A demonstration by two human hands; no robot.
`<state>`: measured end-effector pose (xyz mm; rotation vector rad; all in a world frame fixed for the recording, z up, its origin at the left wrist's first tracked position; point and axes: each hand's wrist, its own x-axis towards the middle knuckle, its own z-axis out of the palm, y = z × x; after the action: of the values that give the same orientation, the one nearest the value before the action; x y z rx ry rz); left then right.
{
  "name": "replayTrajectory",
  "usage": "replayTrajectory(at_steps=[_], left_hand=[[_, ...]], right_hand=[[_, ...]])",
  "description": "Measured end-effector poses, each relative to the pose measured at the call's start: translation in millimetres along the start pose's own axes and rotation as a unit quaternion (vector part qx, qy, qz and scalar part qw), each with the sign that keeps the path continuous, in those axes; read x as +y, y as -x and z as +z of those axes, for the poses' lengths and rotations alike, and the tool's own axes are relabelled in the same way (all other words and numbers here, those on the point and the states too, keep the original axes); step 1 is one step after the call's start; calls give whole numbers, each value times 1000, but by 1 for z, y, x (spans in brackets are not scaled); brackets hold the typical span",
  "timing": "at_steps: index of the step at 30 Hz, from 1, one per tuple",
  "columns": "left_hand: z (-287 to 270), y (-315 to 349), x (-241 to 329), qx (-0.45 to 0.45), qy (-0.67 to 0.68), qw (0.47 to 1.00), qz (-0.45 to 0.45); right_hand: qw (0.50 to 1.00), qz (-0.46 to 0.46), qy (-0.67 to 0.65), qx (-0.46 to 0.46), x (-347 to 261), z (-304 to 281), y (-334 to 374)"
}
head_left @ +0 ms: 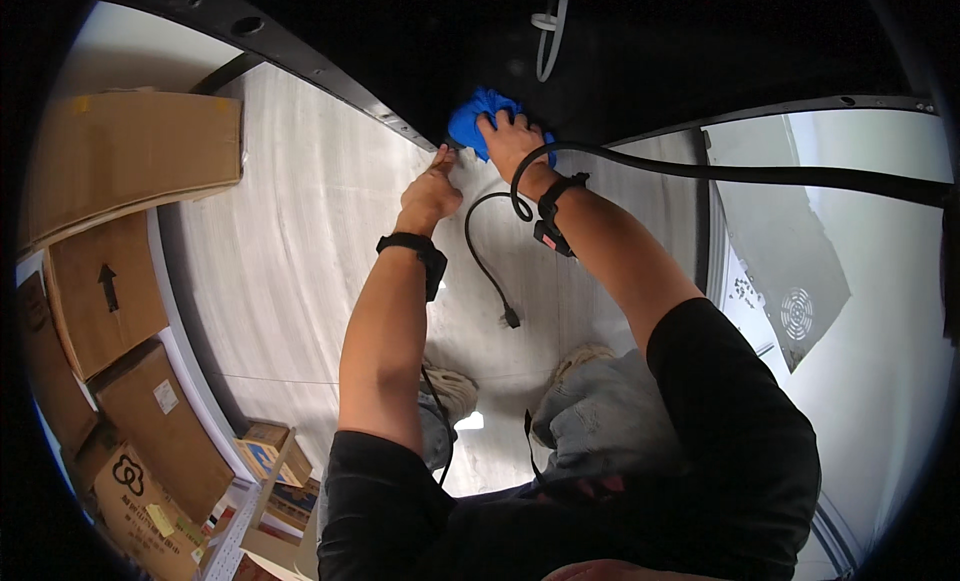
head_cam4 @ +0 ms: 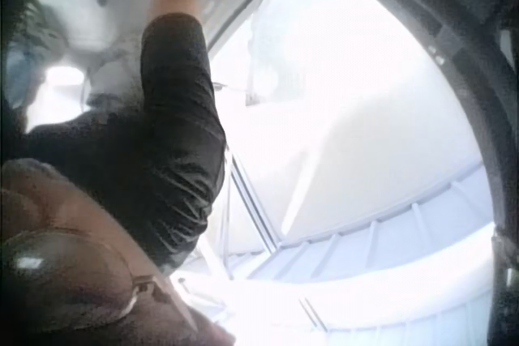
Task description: The person wipes the interior of an open electronic device with a blue cloth, then places a metal backplate over the opening. They align the plate and use a screwdriver to fasten screws into the device's frame, securing the backplate in place.
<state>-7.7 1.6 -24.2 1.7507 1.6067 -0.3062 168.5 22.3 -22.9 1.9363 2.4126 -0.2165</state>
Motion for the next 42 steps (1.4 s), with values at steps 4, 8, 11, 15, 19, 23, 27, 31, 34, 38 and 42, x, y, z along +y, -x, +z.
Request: replayTrajectory(at_steps=[4, 8, 11, 15, 19, 23, 27, 31, 34, 38, 42], left_hand=[[-16, 13, 13, -23, -19, 1000, -4], [-17, 15, 16, -29, -35, 999, -4], [-7, 9, 12, -1, -43, 999, -18], [0, 4, -1, 3, -72, 997, -11], [-16, 12, 30, -49, -110, 992, -28], [-24, 25, 23, -15, -70, 993, 96], [-71, 71, 57, 18, 4, 983, 184], [-149, 132, 118, 78, 78, 960, 256], [-206, 192, 173, 186, 47, 919, 345], [-255, 251, 224, 335, 53, 823, 455], [-280, 272, 238, 525, 35, 693, 492]], right_hand=[[999, -30, 30, 10, 18, -2, 13], [999, -9, 51, -1, 44, -3, 26], [995, 40, 80, -33, 58, -3, 33], [989, 76, 88, -94, 56, -16, 34], [984, 111, 59, -124, 70, -26, 44], [993, 79, -62, -54, 90, -38, 82], [982, 17, -183, -31, 110, -91, 130], [951, 3, -303, 59, 132, -149, 165], [923, -4, -339, 184, 140, -206, 191], [869, 7, -366, 334, 160, -271, 216], [785, 76, -379, 484, 144, -369, 220]])
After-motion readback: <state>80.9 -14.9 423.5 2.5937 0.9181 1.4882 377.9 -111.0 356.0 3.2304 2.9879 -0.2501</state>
